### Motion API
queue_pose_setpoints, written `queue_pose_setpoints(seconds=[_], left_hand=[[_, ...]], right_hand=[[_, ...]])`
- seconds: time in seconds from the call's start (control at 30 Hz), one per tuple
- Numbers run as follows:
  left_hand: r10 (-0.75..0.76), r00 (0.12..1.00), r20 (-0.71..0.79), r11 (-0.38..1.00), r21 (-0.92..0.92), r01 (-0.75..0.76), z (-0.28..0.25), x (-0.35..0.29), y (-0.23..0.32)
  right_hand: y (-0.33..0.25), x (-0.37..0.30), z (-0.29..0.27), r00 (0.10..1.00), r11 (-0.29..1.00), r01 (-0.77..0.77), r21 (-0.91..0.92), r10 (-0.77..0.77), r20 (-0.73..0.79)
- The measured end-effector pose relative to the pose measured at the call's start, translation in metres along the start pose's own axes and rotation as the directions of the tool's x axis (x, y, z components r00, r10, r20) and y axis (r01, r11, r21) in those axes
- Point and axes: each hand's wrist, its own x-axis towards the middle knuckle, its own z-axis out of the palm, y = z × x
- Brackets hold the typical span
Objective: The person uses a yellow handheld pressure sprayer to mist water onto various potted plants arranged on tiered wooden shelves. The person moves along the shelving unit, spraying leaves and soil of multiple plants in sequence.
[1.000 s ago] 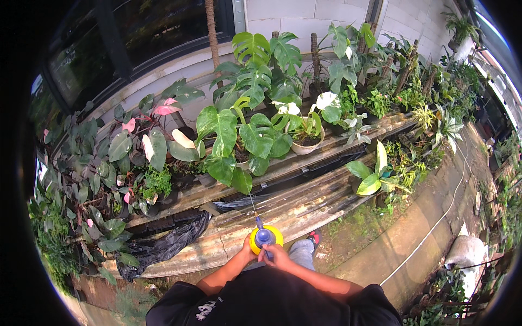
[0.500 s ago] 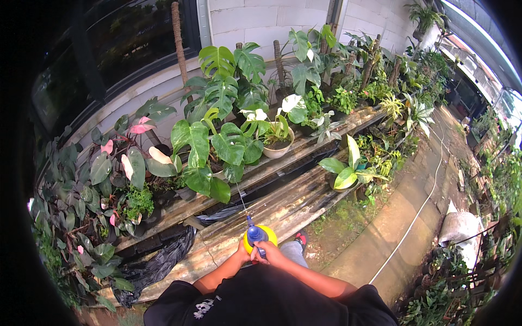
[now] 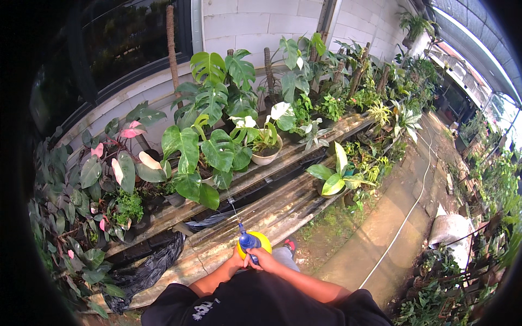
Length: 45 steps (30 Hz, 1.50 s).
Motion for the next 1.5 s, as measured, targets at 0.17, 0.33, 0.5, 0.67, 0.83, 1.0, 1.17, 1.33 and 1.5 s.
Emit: queue_pose_setpoints(seconds=[0.17, 0.33, 0.5, 0.67, 0.83, 1.0, 1.17, 1.33, 1.5], left_hand=[[0.119, 0.993, 0.019, 0.988, 0.098, -0.12, -0.01, 0.023, -0.017], [-0.097, 0.989, -0.113, 0.993, -0.081, 0.088, 0.012, 0.013, -0.019], [-0.017, 0.978, -0.208, 0.997, 0.066, 0.031, 0.06, -0.004, -0.012], [0.1, 0.957, -0.272, 0.994, -0.025, -0.111, 0.1, -0.002, -0.018], [0.233, 0.902, -0.363, 0.965, -0.033, -0.262, 0.132, 0.006, -0.034], [0.271, 0.908, -0.319, 0.948, -0.074, -0.308, 0.101, 0.045, -0.057], [0.273, 0.929, -0.251, 0.935, -0.159, -0.318, 0.09, 0.076, -0.08], [0.293, 0.887, -0.356, 0.914, -0.167, -0.369, 0.147, 0.085, -0.095], [0.354, 0.857, -0.374, 0.909, -0.078, -0.41, 0.167, 0.109, -0.098]], right_hand=[[0.003, -0.008, -0.012, 1.0, 0.999, 0.009, -0.038, -0.01, -0.027], [0.009, -0.003, -0.039, 1.0, 0.999, -0.007, 0.043, 0.006, 0.019], [-0.011, 0.006, -0.064, 0.993, 0.994, -0.057, 0.095, 0.047, 0.104], [-0.049, 0.013, -0.089, 0.973, 0.991, -0.123, 0.048, 0.111, 0.204], [-0.064, 0.011, -0.106, 0.951, 0.991, -0.126, -0.054, 0.136, 0.278], [-0.069, 0.006, -0.135, 0.926, 0.973, -0.225, -0.054, 0.231, 0.298], [-0.067, 0.0, -0.168, 0.921, 0.957, -0.29, -0.001, 0.279, 0.271], [-0.067, -0.014, -0.204, 0.911, 0.957, -0.291, -0.003, 0.278, 0.303], [-0.077, -0.026, -0.233, 0.917, 0.965, -0.261, -0.034, 0.259, 0.304]])
